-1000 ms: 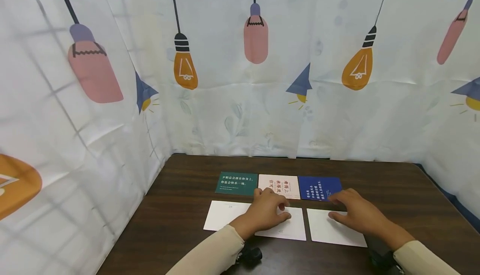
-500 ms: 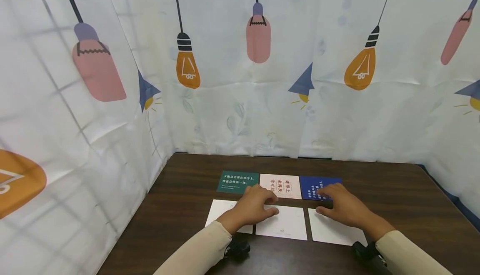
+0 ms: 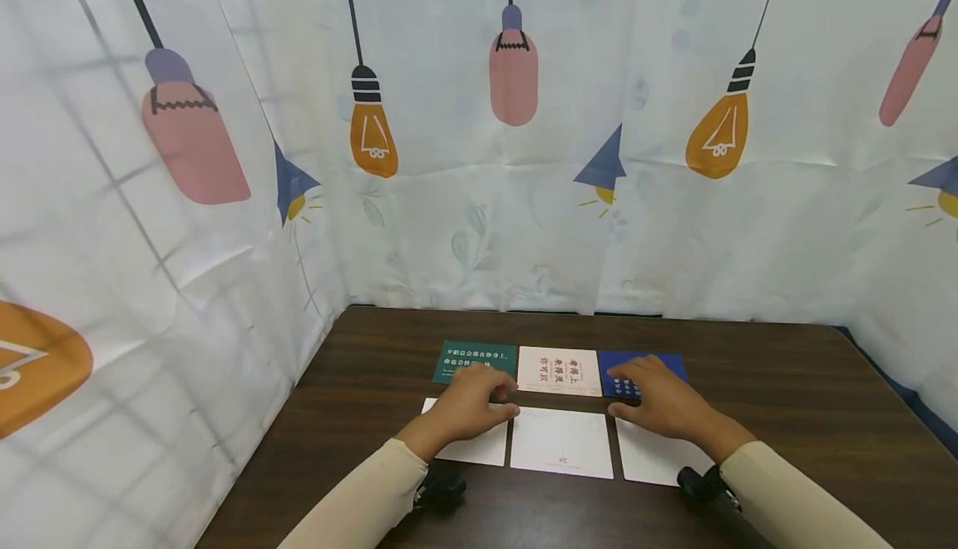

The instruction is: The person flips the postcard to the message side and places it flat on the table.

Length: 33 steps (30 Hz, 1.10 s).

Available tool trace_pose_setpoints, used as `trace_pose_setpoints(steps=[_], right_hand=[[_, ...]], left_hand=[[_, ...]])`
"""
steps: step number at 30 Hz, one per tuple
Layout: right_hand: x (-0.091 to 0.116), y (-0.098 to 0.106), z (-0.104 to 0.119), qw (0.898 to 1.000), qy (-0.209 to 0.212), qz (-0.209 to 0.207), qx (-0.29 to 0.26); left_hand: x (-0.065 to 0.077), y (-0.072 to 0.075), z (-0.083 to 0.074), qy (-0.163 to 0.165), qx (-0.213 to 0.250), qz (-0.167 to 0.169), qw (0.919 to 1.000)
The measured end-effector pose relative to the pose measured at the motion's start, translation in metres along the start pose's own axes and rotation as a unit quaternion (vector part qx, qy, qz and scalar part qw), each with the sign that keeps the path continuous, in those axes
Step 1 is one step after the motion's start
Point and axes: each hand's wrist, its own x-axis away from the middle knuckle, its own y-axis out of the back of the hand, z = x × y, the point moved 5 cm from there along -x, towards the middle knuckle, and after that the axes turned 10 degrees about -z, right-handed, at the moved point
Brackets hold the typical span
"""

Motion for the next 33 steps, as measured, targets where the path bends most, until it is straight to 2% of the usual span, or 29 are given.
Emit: trace_pose_setpoints(steps=[11, 22, 33], right_hand=[[-0.015, -0.007, 0.011, 1.000, -0.012, 0.008, -0.002], [-0.033, -0.014, 0.023, 1.000, -0.015, 0.017, -0.007], [-0.046, -0.027, 0.026, 1.000, -0.013, 0.015, -0.004]], left_hand=[[0.006, 0.017, 0.026, -0.001, 0.006, -0.020, 0.9998], [0.008, 0.029, 0.061, 0.049, -0.001, -0.016, 0.9987], [0.010, 0.040, 0.081, 0.099, -0.031, -0.017, 0.9945]])
